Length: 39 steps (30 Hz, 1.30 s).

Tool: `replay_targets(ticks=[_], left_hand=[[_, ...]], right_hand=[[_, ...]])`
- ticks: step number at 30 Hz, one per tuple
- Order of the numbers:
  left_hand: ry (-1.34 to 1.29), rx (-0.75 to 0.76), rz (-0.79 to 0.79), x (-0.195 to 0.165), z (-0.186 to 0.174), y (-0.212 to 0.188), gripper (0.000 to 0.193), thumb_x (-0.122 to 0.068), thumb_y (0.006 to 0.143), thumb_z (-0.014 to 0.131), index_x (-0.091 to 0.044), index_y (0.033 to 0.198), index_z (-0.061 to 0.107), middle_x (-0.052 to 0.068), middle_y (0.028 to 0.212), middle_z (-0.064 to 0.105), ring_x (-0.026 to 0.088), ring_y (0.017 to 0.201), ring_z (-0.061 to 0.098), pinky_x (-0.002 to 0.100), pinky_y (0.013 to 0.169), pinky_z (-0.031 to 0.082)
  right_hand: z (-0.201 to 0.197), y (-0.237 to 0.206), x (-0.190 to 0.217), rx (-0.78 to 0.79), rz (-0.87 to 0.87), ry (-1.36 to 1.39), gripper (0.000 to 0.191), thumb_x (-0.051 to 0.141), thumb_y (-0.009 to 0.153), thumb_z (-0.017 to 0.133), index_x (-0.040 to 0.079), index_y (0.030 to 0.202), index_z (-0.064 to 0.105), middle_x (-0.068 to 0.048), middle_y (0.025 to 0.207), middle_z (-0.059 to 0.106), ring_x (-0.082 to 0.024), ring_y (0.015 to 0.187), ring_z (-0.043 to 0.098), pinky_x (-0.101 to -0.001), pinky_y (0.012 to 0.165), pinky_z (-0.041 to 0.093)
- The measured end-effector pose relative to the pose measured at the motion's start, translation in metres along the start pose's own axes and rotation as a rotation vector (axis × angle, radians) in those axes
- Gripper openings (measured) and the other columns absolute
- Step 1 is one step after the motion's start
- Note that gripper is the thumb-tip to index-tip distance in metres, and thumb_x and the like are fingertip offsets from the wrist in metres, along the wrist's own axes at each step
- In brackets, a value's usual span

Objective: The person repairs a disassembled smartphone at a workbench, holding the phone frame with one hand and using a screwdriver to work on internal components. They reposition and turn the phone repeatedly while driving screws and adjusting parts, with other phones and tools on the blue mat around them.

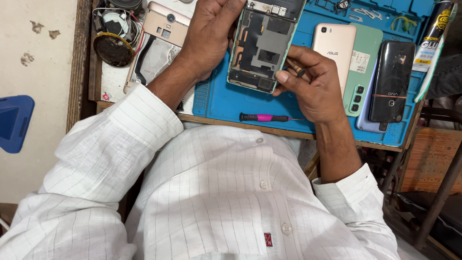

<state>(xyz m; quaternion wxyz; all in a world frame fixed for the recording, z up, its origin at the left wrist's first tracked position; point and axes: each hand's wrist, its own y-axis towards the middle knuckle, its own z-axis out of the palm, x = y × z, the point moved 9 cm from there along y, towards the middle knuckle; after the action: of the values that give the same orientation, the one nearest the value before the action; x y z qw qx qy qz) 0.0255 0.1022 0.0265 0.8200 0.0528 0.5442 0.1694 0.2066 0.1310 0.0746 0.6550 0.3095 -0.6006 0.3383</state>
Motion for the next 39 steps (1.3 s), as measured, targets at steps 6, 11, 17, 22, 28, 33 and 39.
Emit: replay_targets(ticks=[6,11,17,22,28,33,39], left_hand=[[0.003,0.0,-0.016,0.001,0.001,0.0,0.04,-0.037,0.117,0.048,-0.005,0.111,0.069,0.006,0.091,0.076,0.009,0.079,0.075,0.024,0.066,0.064],[0.039,0.0,-0.035,0.001,0.0,-0.001,0.041,-0.039,0.116,0.048,-0.005,0.106,0.069,0.006,0.088,0.076,0.009,0.076,0.076,0.023,0.063,0.064],[-0.002,0.032,0.015,-0.005,0.003,-0.001,0.04,-0.039,0.119,0.05,-0.005,0.108,0.068,0.005,0.09,0.075,0.008,0.074,0.075,0.024,0.066,0.063],[0.098,0.051,0.004,-0.006,0.004,0.0,0.038,-0.039,0.116,0.054,-0.005,0.107,0.068,0.005,0.081,0.072,0.006,0.06,0.065,0.019,0.047,0.051],[0.111,0.065,0.025,-0.006,0.004,0.0,0.039,-0.039,0.117,0.054,-0.003,0.107,0.067,0.007,0.082,0.073,0.007,0.06,0.066,0.02,0.046,0.052],[0.128,0.082,0.003,-0.003,0.005,-0.001,0.039,-0.038,0.118,0.051,-0.004,0.109,0.067,0.007,0.083,0.074,0.007,0.062,0.069,0.019,0.047,0.052],[0.139,0.097,-0.004,-0.003,0.007,-0.002,0.039,-0.037,0.119,0.047,-0.004,0.111,0.065,0.007,0.085,0.075,0.007,0.063,0.07,0.018,0.048,0.052]], right_hand=[[0.0,-0.002,0.0,0.002,-0.013,-0.018,0.043,0.001,0.102,0.07,-0.01,0.141,0.057,-0.021,0.122,0.071,-0.018,0.098,0.074,-0.0297,0.078,0.067],[0.001,-0.002,0.0,0.004,-0.025,-0.038,0.044,0.002,0.101,0.072,-0.01,0.141,0.058,-0.021,0.12,0.071,-0.017,0.089,0.074,-0.0282,0.072,0.066],[0.0,-0.001,-0.001,-0.055,-0.026,-0.058,0.035,0.005,0.102,0.074,-0.009,0.132,0.063,-0.018,0.109,0.074,-0.014,0.08,0.073,-0.026,0.069,0.065],[-0.011,-0.001,-0.006,-0.215,0.032,-0.192,0.023,0.009,0.102,0.077,-0.007,0.115,0.067,-0.012,0.088,0.073,-0.012,0.065,0.068,-0.0246,0.053,0.057],[-0.013,0.0,-0.005,-0.235,0.037,-0.164,0.021,0.009,0.102,0.076,-0.007,0.114,0.07,-0.01,0.087,0.071,-0.01,0.063,0.065,-0.0224,0.05,0.052],[-0.018,0.0,-0.004,-0.232,0.037,-0.189,0.025,0.011,0.103,0.075,-0.008,0.12,0.071,-0.009,0.085,0.07,-0.009,0.06,0.062,-0.0215,0.048,0.049],[-0.019,0.001,0.0,-0.197,0.021,-0.245,0.03,0.015,0.106,0.072,-0.008,0.125,0.071,-0.008,0.082,0.069,-0.009,0.059,0.061,-0.0221,0.048,0.048]])
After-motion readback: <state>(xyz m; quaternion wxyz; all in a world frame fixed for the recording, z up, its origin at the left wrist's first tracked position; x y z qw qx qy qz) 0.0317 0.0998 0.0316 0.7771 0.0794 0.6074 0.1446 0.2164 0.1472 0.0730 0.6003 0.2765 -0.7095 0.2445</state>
